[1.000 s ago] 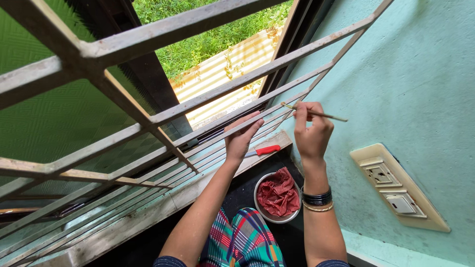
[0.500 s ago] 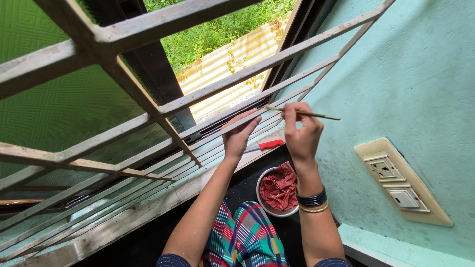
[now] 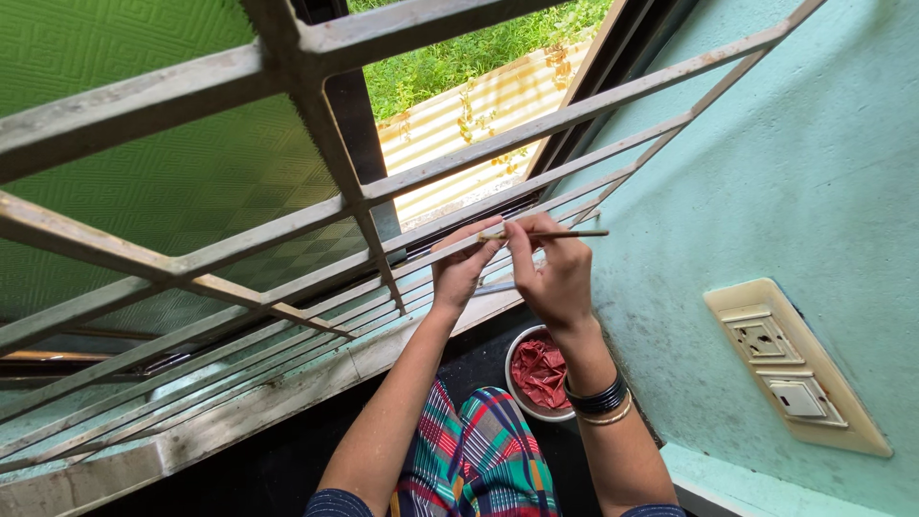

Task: The person cleans a metal window grill using a red cloth and a thin metal rod. They wipe the bars and scrape along the joints, occasionally dipping the rod into a small bowl of red material. The person works methodically along the horizontal and vertical bars of the grill.

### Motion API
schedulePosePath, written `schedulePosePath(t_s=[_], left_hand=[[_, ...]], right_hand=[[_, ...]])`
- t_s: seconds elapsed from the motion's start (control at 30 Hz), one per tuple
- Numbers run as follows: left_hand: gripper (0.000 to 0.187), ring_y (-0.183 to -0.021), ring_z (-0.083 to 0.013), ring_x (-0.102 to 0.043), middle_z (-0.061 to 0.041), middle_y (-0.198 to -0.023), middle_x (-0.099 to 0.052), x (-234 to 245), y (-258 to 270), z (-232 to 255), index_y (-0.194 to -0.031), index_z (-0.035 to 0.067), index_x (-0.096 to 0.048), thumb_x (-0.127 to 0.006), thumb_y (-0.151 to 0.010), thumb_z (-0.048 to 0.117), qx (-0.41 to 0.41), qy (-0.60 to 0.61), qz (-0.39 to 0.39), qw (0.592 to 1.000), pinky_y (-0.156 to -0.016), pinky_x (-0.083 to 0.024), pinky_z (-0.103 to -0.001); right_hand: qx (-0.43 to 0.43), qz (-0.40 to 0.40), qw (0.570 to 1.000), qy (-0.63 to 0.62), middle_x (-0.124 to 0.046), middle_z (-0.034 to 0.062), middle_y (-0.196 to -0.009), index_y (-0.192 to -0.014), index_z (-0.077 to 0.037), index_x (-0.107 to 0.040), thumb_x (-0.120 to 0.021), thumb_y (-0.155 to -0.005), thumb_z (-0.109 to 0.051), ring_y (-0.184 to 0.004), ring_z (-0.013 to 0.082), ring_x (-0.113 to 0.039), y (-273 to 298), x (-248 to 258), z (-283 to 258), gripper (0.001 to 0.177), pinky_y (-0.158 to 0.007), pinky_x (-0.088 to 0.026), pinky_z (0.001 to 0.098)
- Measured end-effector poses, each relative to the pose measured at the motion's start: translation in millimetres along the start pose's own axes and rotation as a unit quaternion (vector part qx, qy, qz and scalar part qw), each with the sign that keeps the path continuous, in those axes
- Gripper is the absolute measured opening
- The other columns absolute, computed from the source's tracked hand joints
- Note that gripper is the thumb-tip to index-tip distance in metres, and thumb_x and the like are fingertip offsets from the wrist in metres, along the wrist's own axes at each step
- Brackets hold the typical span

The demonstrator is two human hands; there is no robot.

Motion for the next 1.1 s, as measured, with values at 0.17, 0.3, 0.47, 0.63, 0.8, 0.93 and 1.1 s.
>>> schedulePosePath(t_s=[0.17, 0.3, 0.47, 0.63, 0.8, 0.93, 1.1], left_hand=[[0.028, -0.1, -0.0166, -0.076, -0.014, -0.112, -0.078, 19.3, 7.5, 5.6, -0.118, 0.002, -0.075, -0.078, -0.09, 0.005, -0.022, 0.033, -0.001, 0.999, -0.089, -0.063, -0.028], [0.029, -0.101, -0.0164, -0.075, -0.014, -0.111, -0.076, 35.3, 11.6, 8.5, -0.119, 0.0, -0.074, -0.077, -0.09, 0.004, -0.038, 0.055, -0.012, 0.998, -0.09, -0.063, -0.028], [0.027, -0.1, -0.0186, -0.076, -0.015, -0.11, -0.078, 53.4, 25.2, 16.5, -0.117, -0.002, -0.074, -0.077, -0.09, 0.0, -0.011, 0.032, 0.007, 0.999, -0.089, -0.063, -0.029], [0.025, -0.09, -0.0142, -0.071, -0.008, -0.103, -0.075, 61.8, 31.0, 13.3, -0.116, -0.001, -0.073, -0.066, -0.092, -0.004, -0.021, 0.051, -0.016, 0.998, -0.079, -0.061, -0.027], [0.01, -0.082, -0.0143, -0.065, -0.006, -0.092, -0.071, 79.5, 24.9, -17.4, -0.104, -0.003, -0.073, -0.067, -0.097, -0.003, -0.074, 0.032, -0.072, 0.994, -0.071, -0.055, -0.027], [0.012, -0.089, -0.0134, -0.063, -0.004, -0.095, -0.067, 95.5, 16.5, -68.2, -0.1, -0.001, -0.068, -0.069, -0.089, -0.005, -0.045, 0.056, -0.084, 0.994, -0.074, -0.055, -0.027], [0.016, -0.084, -0.0133, -0.065, -0.002, -0.096, -0.067, 110.1, 10.0, -102.9, -0.106, 0.006, -0.065, -0.07, -0.091, 0.005, 0.032, -0.135, -0.018, 0.99, -0.067, -0.057, -0.026]], right_hand=[[0.024, 0.008, 0.997, 0.073, -0.073, 0.0138, -0.083, -0.094, 0.001, -0.07, -0.065, -0.1, -0.004, -0.071, 0.0217, -0.073, -5.1, -10.9, -14.7, 0.008, -0.063, -0.057, 0.0308], [0.033, -0.044, 0.998, -0.002, -0.074, 0.0128, -0.081, -0.096, 0.001, -0.071, -0.064, -0.099, -0.004, -0.07, 0.0191, -0.075, 3.1, -35.9, -32.7, 0.009, -0.06, -0.057, 0.0287], [-0.018, -0.007, 0.997, 0.068, -0.074, 0.0122, -0.079, -0.094, 0.0, -0.071, -0.063, -0.101, -0.006, -0.066, 0.0185, -0.073, 7.5, -33.5, -34.6, 0.012, -0.059, -0.055, 0.0279], [-0.068, -0.039, 0.99, -0.114, -0.074, 0.0098, -0.08, -0.097, 0.001, -0.07, -0.063, -0.104, -0.011, -0.075, 0.016, -0.075, 28.6, -59.4, -43.3, 0.015, -0.068, -0.057, 0.0265], [-0.19, -0.004, 0.886, -0.422, -0.075, 0.0099, -0.092, -0.104, 0.0, -0.068, -0.059, -0.107, -0.016, -0.081, 0.0147, -0.073, 33.2, -83.2, -21.6, 0.018, -0.074, -0.059, 0.0268], [-0.223, -0.016, 0.835, -0.504, -0.073, 0.0121, -0.09, -0.104, 0.001, -0.066, -0.059, -0.108, -0.018, -0.081, 0.0164, -0.073, 44.6, -101.2, -15.5, 0.021, -0.074, -0.06, 0.0301], [-0.213, -0.011, 0.848, -0.485, -0.072, 0.0118, -0.09, -0.103, 0.001, -0.066, -0.059, -0.109, -0.018, -0.081, 0.0163, -0.072, 48.5, -100.7, -9.4, 0.021, -0.075, -0.061, 0.0312]])
Point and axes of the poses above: each hand's wrist, its own y-axis away from the middle knuckle, its own x-axis out of the back of the hand, z = x × y, the point moved 8 cm from there along -y, towards the middle knuckle
